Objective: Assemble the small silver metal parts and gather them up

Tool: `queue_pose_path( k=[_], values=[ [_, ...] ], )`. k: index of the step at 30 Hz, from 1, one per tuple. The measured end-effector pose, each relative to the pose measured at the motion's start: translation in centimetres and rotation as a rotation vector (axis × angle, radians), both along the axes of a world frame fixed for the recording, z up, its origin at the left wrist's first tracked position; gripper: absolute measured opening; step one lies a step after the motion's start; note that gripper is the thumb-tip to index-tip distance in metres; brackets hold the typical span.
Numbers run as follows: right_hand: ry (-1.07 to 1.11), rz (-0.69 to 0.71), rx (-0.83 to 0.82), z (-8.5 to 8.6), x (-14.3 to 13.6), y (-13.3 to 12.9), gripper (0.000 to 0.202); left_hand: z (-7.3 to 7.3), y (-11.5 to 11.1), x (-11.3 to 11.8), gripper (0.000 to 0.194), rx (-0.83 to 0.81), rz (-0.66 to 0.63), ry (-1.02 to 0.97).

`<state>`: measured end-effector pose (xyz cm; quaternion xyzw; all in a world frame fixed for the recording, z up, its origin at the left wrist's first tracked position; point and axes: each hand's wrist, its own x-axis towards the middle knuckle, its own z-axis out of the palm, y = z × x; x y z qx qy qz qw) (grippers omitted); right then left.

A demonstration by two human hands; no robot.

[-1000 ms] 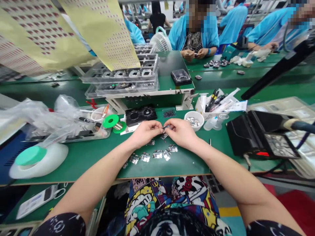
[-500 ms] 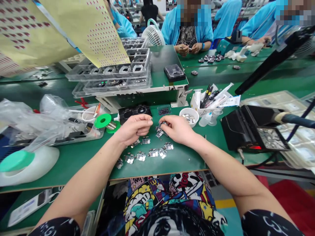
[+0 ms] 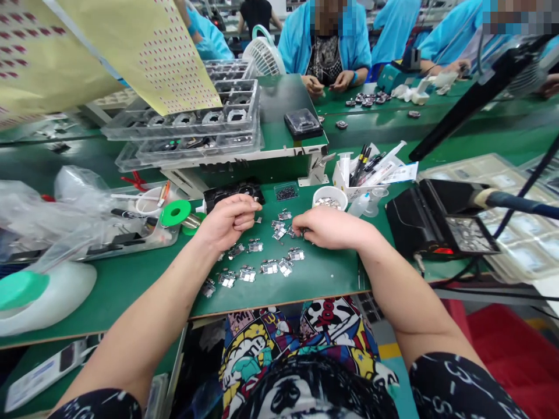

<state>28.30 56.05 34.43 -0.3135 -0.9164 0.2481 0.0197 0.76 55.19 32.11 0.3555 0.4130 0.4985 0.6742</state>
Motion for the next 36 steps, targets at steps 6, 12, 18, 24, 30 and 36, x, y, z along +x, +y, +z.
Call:
queue_pose_path(
  k=[6,12,18,24,30,36],
  values=[
    [-0.074,0.005,-0.013,-0.5,-0.6,-0.2,0.012,0.4,-0.2,0.2,0.033,0.005,-0.005,-0.034],
    [-0.163,-0.039,0.057,-1.1,-0.4,-0.1,0.010,0.2,0.0,0.0,0.036,-0.042,-0.044,-0.088],
    [-0.172,-0.057,0.200,-1.5,0.1,-0.6,0.019,-0.3,0.4,-0.1,0.030,-0.066,-0.075,-0.171],
    [-0.039,-0.042,0.229,-0.2,-0.1,-1.1,0.013,-0.1,0.6,-0.1,0.026,-0.117,-0.079,-0.230],
    [-0.083,0.052,0.129,0.5,-1.1,-1.8,0.013,0.0,0.6,-0.4,0.018,-0.140,-0.111,-0.253],
    [-0.164,0.098,0.127,0.1,-1.6,-2.4,0.019,0.1,0.5,-0.3,0.015,-0.179,-0.151,-0.263]
  ],
)
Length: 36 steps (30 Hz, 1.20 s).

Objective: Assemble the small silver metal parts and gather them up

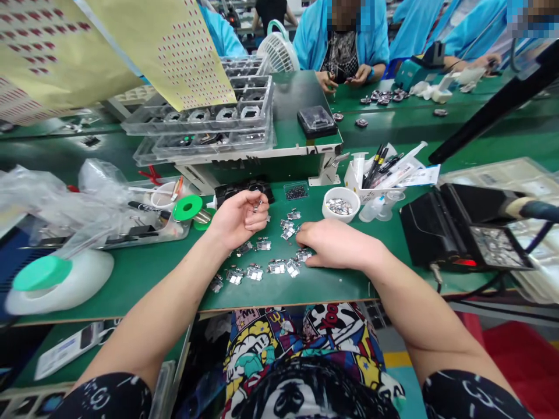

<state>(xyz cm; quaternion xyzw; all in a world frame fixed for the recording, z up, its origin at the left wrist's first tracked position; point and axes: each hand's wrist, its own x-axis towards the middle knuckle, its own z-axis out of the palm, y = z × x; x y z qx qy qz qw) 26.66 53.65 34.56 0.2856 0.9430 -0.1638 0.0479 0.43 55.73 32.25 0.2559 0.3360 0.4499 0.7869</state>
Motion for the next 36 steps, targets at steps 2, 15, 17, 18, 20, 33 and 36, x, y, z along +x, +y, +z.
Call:
queue_pose_path(
  k=[2,15,17,18,20,33,36],
  values=[
    [-0.001,0.014,-0.005,-0.4,0.0,-0.1,0.018,0.0,0.0,0.1,0.020,-0.004,-0.001,-0.013],
    [0.045,0.014,-0.106,-2.1,-0.2,0.4,0.017,-0.7,0.4,-0.3,0.032,0.028,-0.049,-0.030],
    [0.058,0.008,-0.151,-1.6,-0.3,0.4,0.015,-0.7,0.2,-0.3,0.032,0.056,-0.079,-0.007],
    [0.076,0.002,-0.178,-1.2,-0.3,0.5,0.013,-0.7,0.1,-0.2,0.032,0.078,-0.091,0.018],
    [0.148,-0.038,-0.229,-0.4,-0.4,0.6,0.006,-0.5,-0.4,0.0,0.031,0.124,-0.106,0.093],
    [0.616,-0.442,-0.389,-1.1,-1.3,0.9,0.021,-0.3,-1.8,1.2,0.034,0.169,-0.217,0.403],
    [0.591,-0.457,-0.377,-1.2,-1.3,1.0,0.024,-0.2,-2.0,1.3,0.032,0.170,-0.207,0.421]
  ],
)
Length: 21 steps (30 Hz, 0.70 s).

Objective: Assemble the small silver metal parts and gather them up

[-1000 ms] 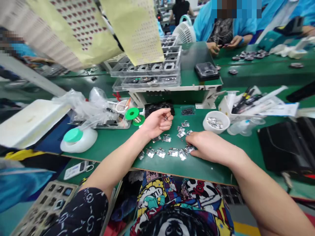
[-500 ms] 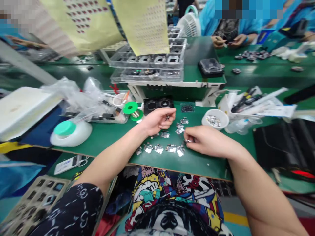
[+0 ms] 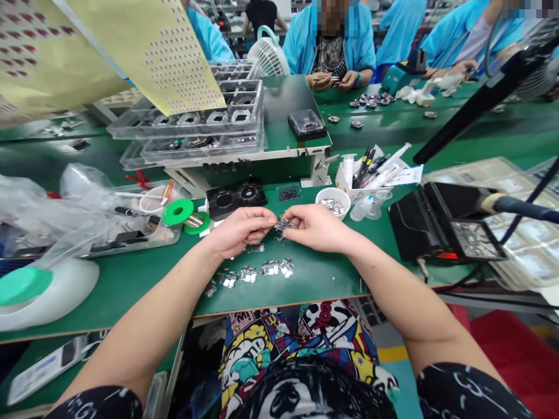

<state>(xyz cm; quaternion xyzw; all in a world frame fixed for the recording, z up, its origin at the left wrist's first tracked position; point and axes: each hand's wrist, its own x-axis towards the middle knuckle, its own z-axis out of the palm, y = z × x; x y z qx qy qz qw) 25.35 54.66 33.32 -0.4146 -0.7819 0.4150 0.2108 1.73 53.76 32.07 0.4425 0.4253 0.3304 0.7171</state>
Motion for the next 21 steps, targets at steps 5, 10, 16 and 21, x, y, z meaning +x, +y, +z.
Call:
queue_pose_path(
  k=[5,10,16,21],
  values=[
    [0.004,0.007,-0.014,-0.09,-0.05,0.03,0.029,-0.13,-0.17,0.04,0.026,0.081,-0.017,0.062],
    [0.056,-0.040,0.002,-0.48,-0.04,0.12,0.033,-0.29,-0.15,-0.01,0.026,0.122,-0.023,0.104],
    [0.087,-0.061,0.052,-0.35,-0.13,0.14,0.021,-0.27,0.07,0.07,0.022,0.118,0.079,0.048],
    [0.092,-0.051,0.007,-0.26,-0.14,0.11,0.026,-0.53,0.25,-0.13,0.028,0.163,0.121,0.069]
  ],
)
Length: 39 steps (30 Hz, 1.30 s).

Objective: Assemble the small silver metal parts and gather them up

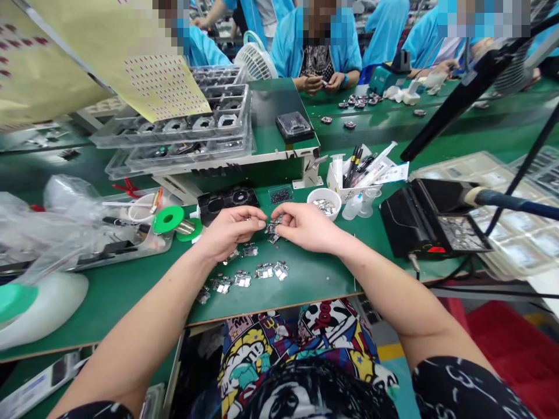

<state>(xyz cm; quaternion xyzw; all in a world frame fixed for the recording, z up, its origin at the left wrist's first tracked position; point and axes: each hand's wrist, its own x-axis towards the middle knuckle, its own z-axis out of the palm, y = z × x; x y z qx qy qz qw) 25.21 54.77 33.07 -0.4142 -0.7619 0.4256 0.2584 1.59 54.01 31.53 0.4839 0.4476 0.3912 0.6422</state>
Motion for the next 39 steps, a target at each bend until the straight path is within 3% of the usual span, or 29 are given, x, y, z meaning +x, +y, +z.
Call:
queue_pose_path(
  k=[5,14,28,35,39],
  values=[
    [0.051,0.031,-0.076,0.20,0.05,-0.07,0.027,-0.27,-0.17,-0.09,0.031,0.021,-0.091,0.109],
    [0.128,0.107,-0.277,0.41,0.25,-0.11,0.027,0.00,-0.47,0.10,0.030,0.099,-0.149,0.127],
    [0.059,0.153,-0.374,0.51,0.29,-0.22,0.021,0.01,-0.44,-0.32,0.020,0.291,-0.398,0.383],
    [0.096,0.117,-0.356,0.40,0.17,-0.30,0.019,0.48,-0.58,-0.08,0.017,0.266,-0.365,0.393],
    [0.152,0.071,-0.342,0.28,-0.11,-0.28,0.020,0.46,-0.77,0.14,0.018,0.224,-0.279,0.365]
  ],
)
